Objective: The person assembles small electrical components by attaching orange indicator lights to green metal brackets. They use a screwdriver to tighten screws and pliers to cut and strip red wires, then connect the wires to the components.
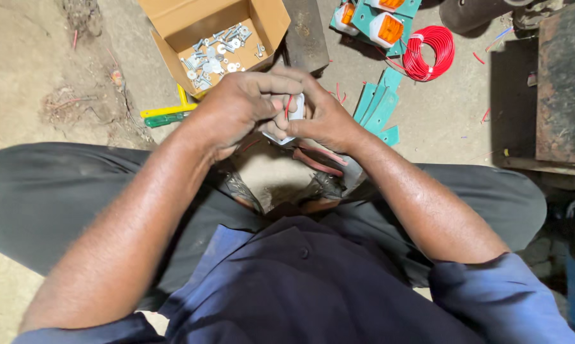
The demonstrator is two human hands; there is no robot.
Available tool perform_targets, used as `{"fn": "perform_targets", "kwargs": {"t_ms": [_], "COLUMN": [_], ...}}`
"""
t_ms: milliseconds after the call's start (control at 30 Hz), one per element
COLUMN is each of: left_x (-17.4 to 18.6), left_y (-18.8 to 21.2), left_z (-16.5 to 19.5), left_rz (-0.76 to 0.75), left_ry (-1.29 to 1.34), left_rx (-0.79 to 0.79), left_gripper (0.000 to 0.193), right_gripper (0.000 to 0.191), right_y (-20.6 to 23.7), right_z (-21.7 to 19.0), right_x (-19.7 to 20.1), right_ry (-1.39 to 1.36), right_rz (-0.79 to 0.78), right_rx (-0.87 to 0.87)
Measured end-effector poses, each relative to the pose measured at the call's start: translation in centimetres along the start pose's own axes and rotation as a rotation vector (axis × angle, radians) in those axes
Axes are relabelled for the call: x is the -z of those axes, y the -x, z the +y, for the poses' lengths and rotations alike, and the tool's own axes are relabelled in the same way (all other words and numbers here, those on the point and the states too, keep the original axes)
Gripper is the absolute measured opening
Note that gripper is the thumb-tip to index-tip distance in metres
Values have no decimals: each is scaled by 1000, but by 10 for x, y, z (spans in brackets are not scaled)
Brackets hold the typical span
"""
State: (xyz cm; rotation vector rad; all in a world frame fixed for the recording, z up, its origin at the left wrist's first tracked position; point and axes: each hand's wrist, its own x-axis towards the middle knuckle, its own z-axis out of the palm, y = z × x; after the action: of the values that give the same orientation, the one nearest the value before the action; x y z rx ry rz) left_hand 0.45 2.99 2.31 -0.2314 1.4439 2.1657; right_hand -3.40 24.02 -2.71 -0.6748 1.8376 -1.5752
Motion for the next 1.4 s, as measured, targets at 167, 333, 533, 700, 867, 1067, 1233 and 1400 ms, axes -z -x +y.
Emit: {"fn": "perform_targets", "kwargs": {"t_ms": [167,333,533,700,867,1067,1233,1400], "left_x": [3,-1,0,-6,-12,-5,-1,2], "left_y": [3,-1,-7,-8,-9,-11,-15,-18], "left_z": [-4,-10,-8,-9,-16,-22,-26,-27], "left_rz": [249,341,285,320,305,244,183,204], "left_ry": [-810,-499,-44,-357,-382,-352,-280,-277], "left_rx": [-405,-220,-127,-69,-79,-50,-49,-98], "left_gripper": [22,17,14,14,16,14,12,11], "right_gripper": [79,69,68,59,38,31,27,32], "right_y": [-2,-5,-4,-4,0,0,-4,-2], "right_z": [6,8,13,9,6,8,15,16], "right_x": [0,3,4,18,23,23,19,17], "right_ry": [-190,-340,-497,-401,-120,-54,-222,-169], "right_rz": [-36,-104,-186,50,106,129,269,371], "right_rx": [-169,-245,-148,-101,67,-13,-43,-34]}}
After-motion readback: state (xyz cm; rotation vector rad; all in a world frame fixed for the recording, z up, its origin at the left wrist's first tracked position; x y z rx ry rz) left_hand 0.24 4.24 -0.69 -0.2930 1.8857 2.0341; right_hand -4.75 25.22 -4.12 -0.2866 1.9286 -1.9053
